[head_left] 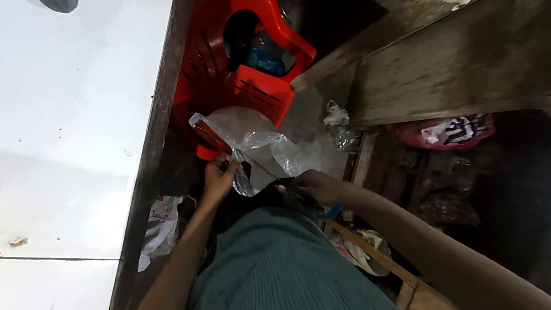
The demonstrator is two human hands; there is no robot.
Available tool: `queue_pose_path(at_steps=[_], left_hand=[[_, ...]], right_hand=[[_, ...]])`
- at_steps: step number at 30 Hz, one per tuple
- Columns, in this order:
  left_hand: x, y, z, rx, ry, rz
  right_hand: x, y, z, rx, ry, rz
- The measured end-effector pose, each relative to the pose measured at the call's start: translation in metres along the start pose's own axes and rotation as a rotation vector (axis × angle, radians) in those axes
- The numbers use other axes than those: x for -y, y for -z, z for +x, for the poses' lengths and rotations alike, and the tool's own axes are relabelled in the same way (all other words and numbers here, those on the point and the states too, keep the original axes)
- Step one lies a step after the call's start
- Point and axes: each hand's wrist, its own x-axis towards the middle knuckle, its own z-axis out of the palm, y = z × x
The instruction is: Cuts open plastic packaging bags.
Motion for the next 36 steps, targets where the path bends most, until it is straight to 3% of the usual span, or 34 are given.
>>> queue_pose_path(at_steps=[2, 10, 16, 19, 24, 27, 30, 32, 36], left_hand=[[-0.003, -0.005, -0.004, -0.013, 0.035, -0.015], [-0.022, -0.014, -0.019, -0.015, 0.201, 0.073], [-0.019, 0.010, -0.011, -0.057, 0.182, 0.128], [-0.025, 0.014, -0.004, -0.028, 0.098, 0.358], [-0.053, 0.013, 0.006, 0.047, 0.016, 0.750], [-0.067, 0.013, 0.012, 0.084, 0.061, 0.752], [-0.061, 0.021, 0.018, 0.122, 0.076, 0.610], [-0.050, 0.025, 0.024, 0.118, 0.087, 0.519], [-0.036, 0.027, 0.022, 0.090, 0.020, 0.421]], right_hand=[[-0.002, -0.014, -0.004, -0.014, 0.029, 0.084], [0.012, -0.019, 0.028, -0.218, 0.027, -0.108], [0.005, 0.010, -0.012, -0.071, 0.001, -0.287], [-0.009, 0.024, -0.033, -0.004, 0.068, -0.313], [-0.009, 0.033, -0.042, 0.173, 0.166, -0.025], [0.011, 0.023, -0.035, -0.169, 0.498, 0.131], [0.041, 0.002, 0.016, -0.469, 0.774, 0.158], [0.058, -0.006, 0.051, -0.599, 0.730, -0.060], [0.061, -0.018, 0.091, -0.536, 0.631, -0.393]])
